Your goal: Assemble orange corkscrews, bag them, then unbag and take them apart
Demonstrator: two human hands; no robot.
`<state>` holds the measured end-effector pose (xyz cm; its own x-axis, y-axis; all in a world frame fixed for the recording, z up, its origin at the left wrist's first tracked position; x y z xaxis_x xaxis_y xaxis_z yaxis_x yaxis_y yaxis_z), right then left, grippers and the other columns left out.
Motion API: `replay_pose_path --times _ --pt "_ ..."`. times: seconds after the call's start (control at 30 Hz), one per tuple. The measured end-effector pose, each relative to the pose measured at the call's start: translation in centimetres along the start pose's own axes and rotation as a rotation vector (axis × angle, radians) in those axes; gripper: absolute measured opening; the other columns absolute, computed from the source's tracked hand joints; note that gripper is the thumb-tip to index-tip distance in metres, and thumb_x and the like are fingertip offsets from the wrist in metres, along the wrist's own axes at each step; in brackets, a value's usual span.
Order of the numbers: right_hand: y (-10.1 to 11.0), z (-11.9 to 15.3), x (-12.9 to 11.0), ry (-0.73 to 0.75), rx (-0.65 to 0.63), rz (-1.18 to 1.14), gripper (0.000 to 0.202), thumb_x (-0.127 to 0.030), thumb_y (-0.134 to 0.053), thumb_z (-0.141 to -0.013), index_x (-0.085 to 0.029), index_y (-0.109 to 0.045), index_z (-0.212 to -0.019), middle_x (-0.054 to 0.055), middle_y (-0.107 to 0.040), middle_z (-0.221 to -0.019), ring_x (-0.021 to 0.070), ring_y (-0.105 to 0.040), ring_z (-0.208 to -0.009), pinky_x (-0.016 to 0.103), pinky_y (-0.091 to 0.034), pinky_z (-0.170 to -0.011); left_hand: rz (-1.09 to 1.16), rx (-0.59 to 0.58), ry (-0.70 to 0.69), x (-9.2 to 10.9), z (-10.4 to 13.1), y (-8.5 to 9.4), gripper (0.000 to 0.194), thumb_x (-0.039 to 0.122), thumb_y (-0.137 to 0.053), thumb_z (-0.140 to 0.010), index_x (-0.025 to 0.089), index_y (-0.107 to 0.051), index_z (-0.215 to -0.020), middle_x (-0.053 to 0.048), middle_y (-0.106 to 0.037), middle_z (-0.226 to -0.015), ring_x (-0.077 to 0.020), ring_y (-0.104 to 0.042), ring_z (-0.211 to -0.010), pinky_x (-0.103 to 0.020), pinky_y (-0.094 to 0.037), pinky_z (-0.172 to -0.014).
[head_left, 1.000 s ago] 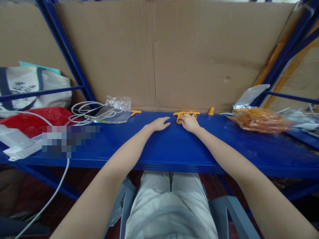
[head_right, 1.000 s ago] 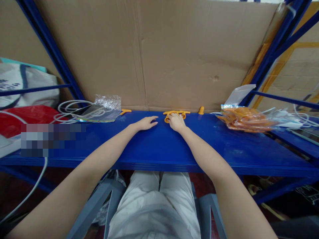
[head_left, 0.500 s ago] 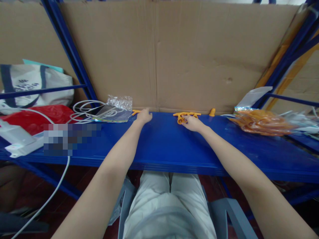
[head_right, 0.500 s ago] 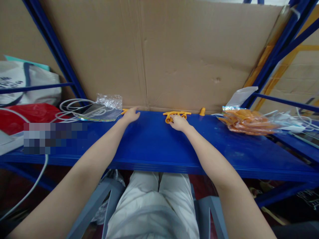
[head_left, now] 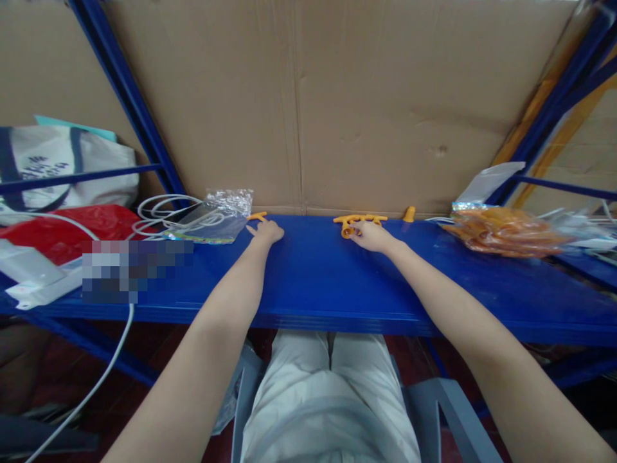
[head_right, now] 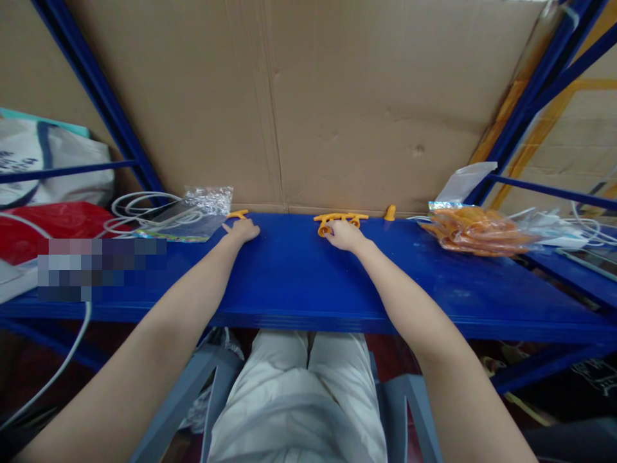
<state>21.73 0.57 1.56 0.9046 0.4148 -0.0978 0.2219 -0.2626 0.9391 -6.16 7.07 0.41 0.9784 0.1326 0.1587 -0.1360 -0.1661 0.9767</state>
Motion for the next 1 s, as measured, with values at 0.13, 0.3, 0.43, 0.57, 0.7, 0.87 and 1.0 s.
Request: replay_pose_path --times 0.13,0.3,0.43,0.57,0.7,0.87,1.0 --pt "0.3 0.2 -0.2 -0.02 -0.023 0.004 0.035 -0.022 -0.049 -0.091 -0.019 -0.072 -0.116 0.011 -0.075 -0.103 0.0238 -0.069 -0.086 0.034 -0.05 -0.075 -0.049 -0.062 -0.137 2.1 0.2 -0.5 0.05 0.024 -0.043 -0.091 0.007 -0.062 -0.134 -0.023 -0.056 -0.143 -0.0353 -0.051 -0.135 -0.05 -0.038 -0.114" --pt "0.5 0.4 -0.4 -0.048 -0.032 0.035 0.037 -0.023 -0.048 -0.091 -0.02 -0.071 -0.12 0.01 -0.076 -0.103 0.0223 -0.068 -0.082 0.033 -0.049 -0.073 -0.046 -0.015 -0.343 4.0 0.7 -0.9 0.048 0.035 -0.039 -0.097 0.016 -0.062 -0.135 -0.015 -0.052 -0.149 -0.0286 -0.05 -0.137 -0.039 -0.039 -0.114" --pt "0.6 0.5 -0.5 -0.051 -0.044 0.053 0.038 -0.025 -0.047 -0.093 -0.02 -0.071 -0.122 0.01 -0.076 -0.103 0.0217 -0.068 -0.082 0.031 -0.048 -0.073 -0.014 0.019 -0.231 2.7 0.4 -1.0 0.06 0.038 -0.033 -0.1 0.017 -0.037 -0.155 -0.013 -0.027 -0.165 -0.0304 -0.03 -0.15 -0.049 -0.033 -0.118" --pt "0.7 0.5 -0.6 -0.064 -0.057 0.07 0.038 -0.024 -0.046 -0.094 -0.017 -0.07 -0.123 0.012 -0.075 -0.106 0.0229 -0.069 -0.083 0.032 -0.049 -0.073 -0.028 -0.036 -0.162 1.5 0.0 -1.5 0.061 0.039 -0.024 -0.101 0.016 -0.033 -0.157 -0.012 -0.028 -0.164 -0.0291 -0.027 -0.151 -0.05 -0.032 -0.119" --pt "0.6 0.5 -0.7 -0.061 -0.048 0.058 0.039 -0.023 -0.047 -0.093 -0.017 -0.07 -0.124 0.012 -0.076 -0.102 0.0236 -0.07 -0.083 0.033 -0.05 -0.074 -0.044 -0.05 -0.198 1.7 -0.1 -1.7 0.059 0.036 -0.02 -0.101 0.019 -0.038 -0.154 -0.011 -0.032 -0.163 -0.0294 -0.03 -0.15 -0.055 -0.032 -0.118" --pt "0.4 0.4 -0.5 -0.052 -0.032 0.049 0.037 -0.022 -0.049 -0.092 -0.019 -0.071 -0.121 0.011 -0.076 -0.103 0.0242 -0.07 -0.085 0.035 -0.052 -0.076 -0.033 -0.02 -0.216 2.2 0.3 -1.2 0.057 0.038 -0.023 -0.102 0.019 -0.046 -0.15 -0.011 -0.036 -0.161 -0.033 -0.035 -0.147 -0.055 -0.033 -0.116" --pt "0.5 0.4 -0.6 -0.06 -0.035 0.048 0.038 -0.022 -0.05 -0.092 -0.02 -0.07 -0.124 0.01 -0.076 -0.105 0.0242 -0.071 -0.087 0.034 -0.052 -0.077 -0.016 0.012 -0.347 4.1 1.0 -0.6 0.054 0.037 -0.031 -0.102 0.015 -0.047 -0.149 -0.014 -0.048 -0.153 -0.0314 -0.042 -0.143 -0.049 -0.032 -0.118"
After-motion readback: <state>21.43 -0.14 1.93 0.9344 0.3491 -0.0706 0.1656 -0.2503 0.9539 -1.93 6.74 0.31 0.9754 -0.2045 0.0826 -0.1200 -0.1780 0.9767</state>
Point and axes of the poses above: each hand's wrist, its own z-axis away from the middle knuckle, its own y-axis out of the back of the hand, x = y × z, the point moved 4 cm from there along -z, towards the middle knuckle
